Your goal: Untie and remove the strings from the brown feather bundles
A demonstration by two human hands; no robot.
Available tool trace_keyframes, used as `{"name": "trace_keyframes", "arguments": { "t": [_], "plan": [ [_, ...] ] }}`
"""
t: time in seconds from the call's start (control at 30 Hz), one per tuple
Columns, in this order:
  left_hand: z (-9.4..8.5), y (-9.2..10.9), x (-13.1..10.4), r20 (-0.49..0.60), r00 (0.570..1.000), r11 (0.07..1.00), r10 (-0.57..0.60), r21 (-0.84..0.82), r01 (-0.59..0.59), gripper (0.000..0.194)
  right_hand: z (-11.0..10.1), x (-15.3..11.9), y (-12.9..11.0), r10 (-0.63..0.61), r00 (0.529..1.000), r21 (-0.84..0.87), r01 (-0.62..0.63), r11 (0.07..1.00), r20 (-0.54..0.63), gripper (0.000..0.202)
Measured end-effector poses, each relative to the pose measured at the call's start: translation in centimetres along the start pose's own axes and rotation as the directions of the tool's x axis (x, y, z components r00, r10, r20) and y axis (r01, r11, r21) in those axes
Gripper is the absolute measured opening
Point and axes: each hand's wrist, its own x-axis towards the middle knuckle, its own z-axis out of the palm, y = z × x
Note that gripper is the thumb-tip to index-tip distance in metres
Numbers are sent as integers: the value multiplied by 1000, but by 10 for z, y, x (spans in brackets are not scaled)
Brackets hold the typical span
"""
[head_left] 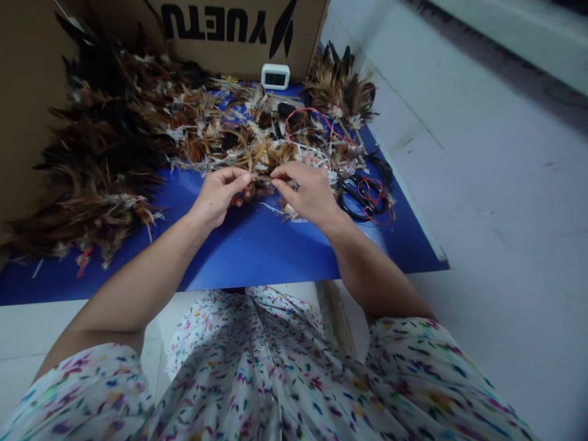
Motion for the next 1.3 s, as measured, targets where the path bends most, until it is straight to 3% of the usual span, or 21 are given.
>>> {"name": "trace_keyframes", "arguments": {
  "t": [0.2, 0.43, 0.57, 0.9, 1.3],
  "plan": [
    [1, 0, 0, 6, 1000, 1000, 18, 16, -18, 26, -1, 0, -2, -6, 1000, -10, 6, 1000, 1, 14],
    [4, -2, -2, 47, 999, 1000, 2, -31, -1, 34, 9, -3, -5, 75, 996, 98, -79, 992, 42, 23],
    [7, -1, -5, 70, 997, 999, -33, 0, 33, 38, 10, -3, -9, 55, 996, 104, -62, 993, 63, 22],
    [6, 0, -5, 53, 994, 995, -99, 11, 98, 36, 2, -1, -11, -6, 1000, 17, 7, 1000, -18, 20],
    [4, -3, -4, 80, 994, 996, -69, 60, 64, 42, 2, -1, -12, -19, 1000, 6, 19, 1000, 1, 19]
  ]
}}
